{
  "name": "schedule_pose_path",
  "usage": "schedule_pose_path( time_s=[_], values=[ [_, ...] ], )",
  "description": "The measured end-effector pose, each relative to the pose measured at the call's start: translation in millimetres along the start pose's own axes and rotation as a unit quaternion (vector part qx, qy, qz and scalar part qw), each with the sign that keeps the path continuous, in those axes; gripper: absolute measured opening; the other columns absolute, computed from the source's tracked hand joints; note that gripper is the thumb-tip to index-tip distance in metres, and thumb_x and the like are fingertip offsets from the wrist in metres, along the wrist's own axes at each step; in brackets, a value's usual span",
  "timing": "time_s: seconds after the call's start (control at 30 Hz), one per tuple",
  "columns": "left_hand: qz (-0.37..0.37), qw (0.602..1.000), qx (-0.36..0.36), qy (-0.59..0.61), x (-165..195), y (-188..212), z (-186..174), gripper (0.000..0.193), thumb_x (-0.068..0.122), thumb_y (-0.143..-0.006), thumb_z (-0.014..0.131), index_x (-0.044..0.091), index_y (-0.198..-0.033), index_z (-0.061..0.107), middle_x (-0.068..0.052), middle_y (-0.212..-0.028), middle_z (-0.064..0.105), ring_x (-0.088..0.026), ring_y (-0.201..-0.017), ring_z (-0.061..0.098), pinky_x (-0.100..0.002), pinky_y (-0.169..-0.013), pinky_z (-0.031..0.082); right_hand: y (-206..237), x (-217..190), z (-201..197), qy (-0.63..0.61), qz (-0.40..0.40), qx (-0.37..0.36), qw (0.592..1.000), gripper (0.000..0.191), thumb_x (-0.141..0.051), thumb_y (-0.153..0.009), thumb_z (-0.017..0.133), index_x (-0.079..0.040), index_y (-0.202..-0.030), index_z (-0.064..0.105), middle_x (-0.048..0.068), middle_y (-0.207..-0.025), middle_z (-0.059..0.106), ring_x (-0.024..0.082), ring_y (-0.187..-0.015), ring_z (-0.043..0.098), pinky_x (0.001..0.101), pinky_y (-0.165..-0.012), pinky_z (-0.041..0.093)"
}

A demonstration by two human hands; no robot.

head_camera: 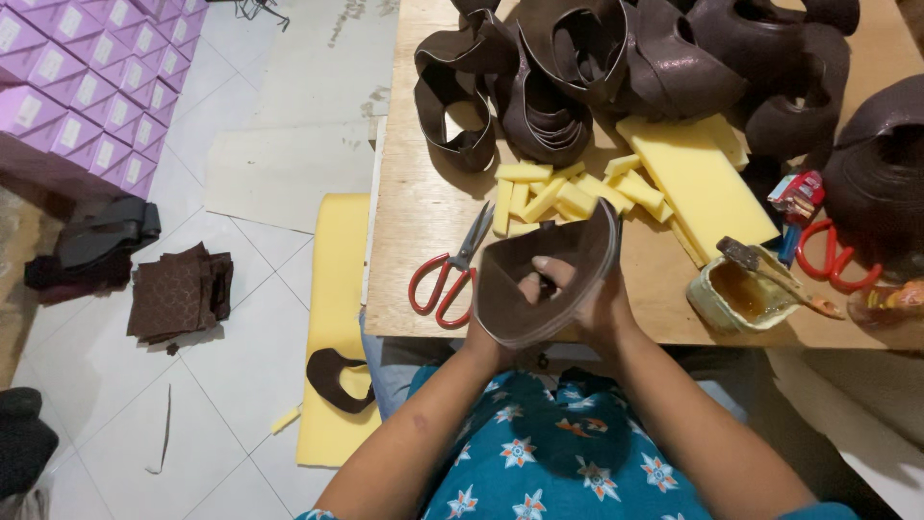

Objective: The person inserts yellow foam pieces into brown shoe uppers on a workbench. They repeatedly pick up foam strips, tuck them inside the shoe opening, and adjust the fit by hand. The person handles multiple shoe uppers and foam pieces throughout the clip.

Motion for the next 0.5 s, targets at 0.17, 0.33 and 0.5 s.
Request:
schedule_pose_path(
  time_s=[0.17,0.33,0.5],
  values=[
    [0.005,1.0,-0.005,0.029,10.8,0.4,7.5,0.026,0.002,-0.098,0.055,-0.006,-0.123,0.054,-0.015,-0.105,0.067,-0.02,-0.092,0.066,-0.034,-0.076,0.054,-9.8,5.4,-3.8,0.119,-0.056,0.03,0.991,0.03,-0.004,-0.089,0.072,0.001,-0.115,0.058,0.014,-0.079,0.068,0.023,-0.064,0.064,0.0343,-0.052,0.05],
    [-0.15,0.984,-0.01,0.095,-2.7,-0.3,12.8,0.02,0.005,-0.1,0.055,0.0,-0.119,0.054,-0.01,-0.093,0.068,-0.012,-0.07,0.066,-0.027,-0.059,0.055,-9.3,33.5,-5.0,-0.062,0.1,0.064,0.991,0.029,-0.008,-0.093,0.069,0.002,-0.119,0.058,0.011,-0.082,0.069,0.02,-0.068,0.068,0.0316,-0.044,0.049],
    [-0.128,0.984,0.005,0.12,3.4,-2.5,4.4,0.027,-0.001,-0.096,0.053,0.001,-0.122,0.044,-0.006,-0.093,0.064,-0.012,-0.072,0.067,-0.028,-0.059,0.059,-9.5,22.0,-2.0,-0.112,0.061,-0.033,0.991,0.031,-0.017,-0.105,0.064,0.008,-0.122,0.06,0.011,-0.094,0.07,0.021,-0.078,0.067,0.0331,-0.064,0.057]
  ],
)
Point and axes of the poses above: each hand's wrist, its own y-axis away from the middle knuckle, its own z-axis out of the palm, x = y × z, the point moved 6 cm from there along -y, towards the middle knuckle
